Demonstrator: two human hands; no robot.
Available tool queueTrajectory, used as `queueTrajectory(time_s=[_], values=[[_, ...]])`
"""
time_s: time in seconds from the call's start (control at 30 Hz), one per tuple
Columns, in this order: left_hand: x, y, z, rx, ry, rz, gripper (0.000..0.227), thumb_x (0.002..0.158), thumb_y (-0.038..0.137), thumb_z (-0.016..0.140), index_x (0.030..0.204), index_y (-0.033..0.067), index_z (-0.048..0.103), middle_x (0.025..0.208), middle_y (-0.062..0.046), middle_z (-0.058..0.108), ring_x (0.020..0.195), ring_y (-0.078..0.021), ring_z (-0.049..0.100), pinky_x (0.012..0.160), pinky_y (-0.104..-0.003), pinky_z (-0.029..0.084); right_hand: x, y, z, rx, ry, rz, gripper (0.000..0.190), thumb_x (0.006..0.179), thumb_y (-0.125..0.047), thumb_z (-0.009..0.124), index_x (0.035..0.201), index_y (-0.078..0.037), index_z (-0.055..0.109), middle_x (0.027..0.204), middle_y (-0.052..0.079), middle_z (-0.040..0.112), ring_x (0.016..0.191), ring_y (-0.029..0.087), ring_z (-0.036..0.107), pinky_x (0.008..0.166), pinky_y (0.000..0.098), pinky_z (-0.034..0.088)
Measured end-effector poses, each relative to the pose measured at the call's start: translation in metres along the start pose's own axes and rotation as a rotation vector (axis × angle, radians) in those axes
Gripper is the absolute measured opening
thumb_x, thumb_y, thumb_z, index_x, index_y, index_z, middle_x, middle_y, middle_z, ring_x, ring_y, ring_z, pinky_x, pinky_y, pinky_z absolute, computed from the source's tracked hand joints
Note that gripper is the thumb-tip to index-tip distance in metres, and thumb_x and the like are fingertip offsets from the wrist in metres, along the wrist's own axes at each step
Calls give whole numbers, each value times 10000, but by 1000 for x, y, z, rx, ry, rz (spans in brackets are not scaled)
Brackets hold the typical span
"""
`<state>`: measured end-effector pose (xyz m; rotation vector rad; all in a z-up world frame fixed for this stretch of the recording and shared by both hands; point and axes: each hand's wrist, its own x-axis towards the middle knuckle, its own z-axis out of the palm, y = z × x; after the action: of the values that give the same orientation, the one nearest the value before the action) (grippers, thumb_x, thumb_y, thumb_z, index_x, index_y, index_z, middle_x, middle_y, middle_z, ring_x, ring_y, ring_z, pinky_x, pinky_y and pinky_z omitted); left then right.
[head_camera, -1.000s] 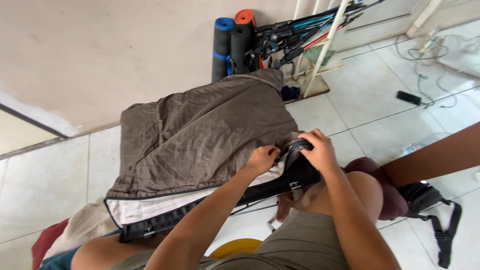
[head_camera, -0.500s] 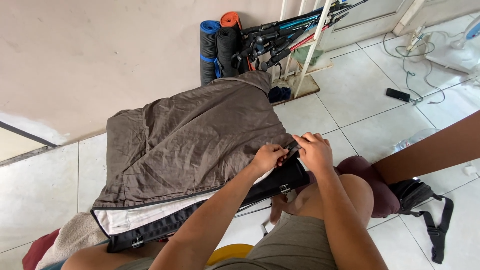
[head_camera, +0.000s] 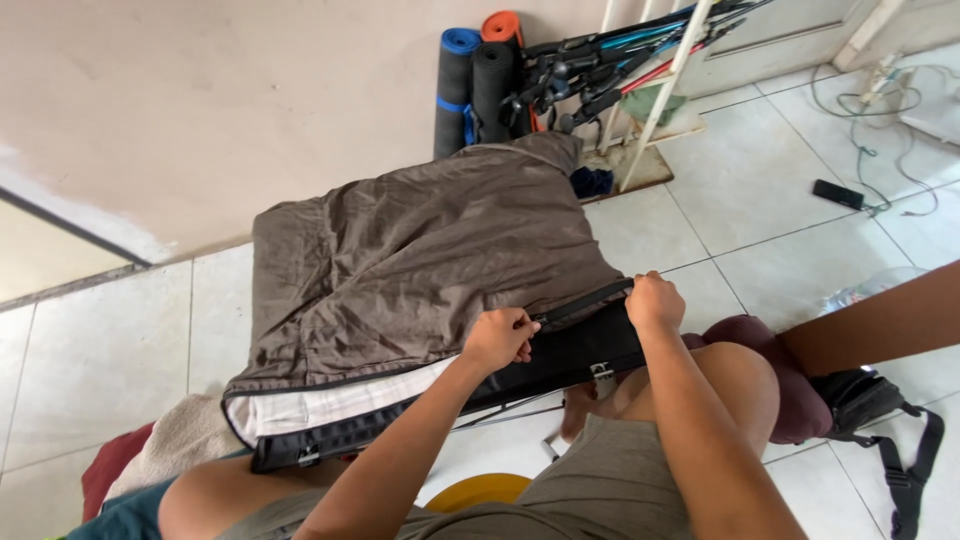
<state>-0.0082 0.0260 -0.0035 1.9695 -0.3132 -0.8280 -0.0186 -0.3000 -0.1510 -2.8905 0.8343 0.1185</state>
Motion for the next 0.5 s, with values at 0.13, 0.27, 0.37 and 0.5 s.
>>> queueTrajectory(time_s=[0.13, 0.27, 0.37, 0.5], values=[[-5, -29, 5, -151, 54, -12, 233, 1034, 166, 622, 959, -37, 709, 801, -182, 755, 661, -210, 766, 563, -274, 683, -16, -30, -10, -112, -102, -80, 447, 981, -174, 585, 1415, -72, 621, 1363, 181, 624, 1187, 389, 656, 922, 542, 587], [-3, -40, 11, -235, 85, -16, 246, 1046, 186, 619, 1011, -44, 699, 846, -196, 754, 685, -229, 772, 584, -291, 699, -66, -68, -60, -125, -87, -271, 827, 920, -221, 690, 1639, -148, 290, 1511, 231, 450, 1388, 449, 471, 1127, 646, 392], [6, -43, 14, -212, 116, 37, 269, 1059, 215, 594, 969, -13, 706, 787, -165, 754, 588, -199, 750, 526, -259, 672, -107, -94, -79, -45, 63, -744, 711, 852, -278, 668, 1536, -239, 477, 1483, 134, 507, 1377, 379, 519, 1104, 574, 422], [19, -44, 18, -247, 144, 22, 275, 1048, 216, 589, 962, -20, 703, 771, -159, 752, 579, -191, 751, 526, -239, 674, -118, -104, -55, -102, 166, -928, 540, 945, -215, 644, 1467, -119, 541, 1429, 110, 546, 1382, 282, 505, 1146, 482, 377]])
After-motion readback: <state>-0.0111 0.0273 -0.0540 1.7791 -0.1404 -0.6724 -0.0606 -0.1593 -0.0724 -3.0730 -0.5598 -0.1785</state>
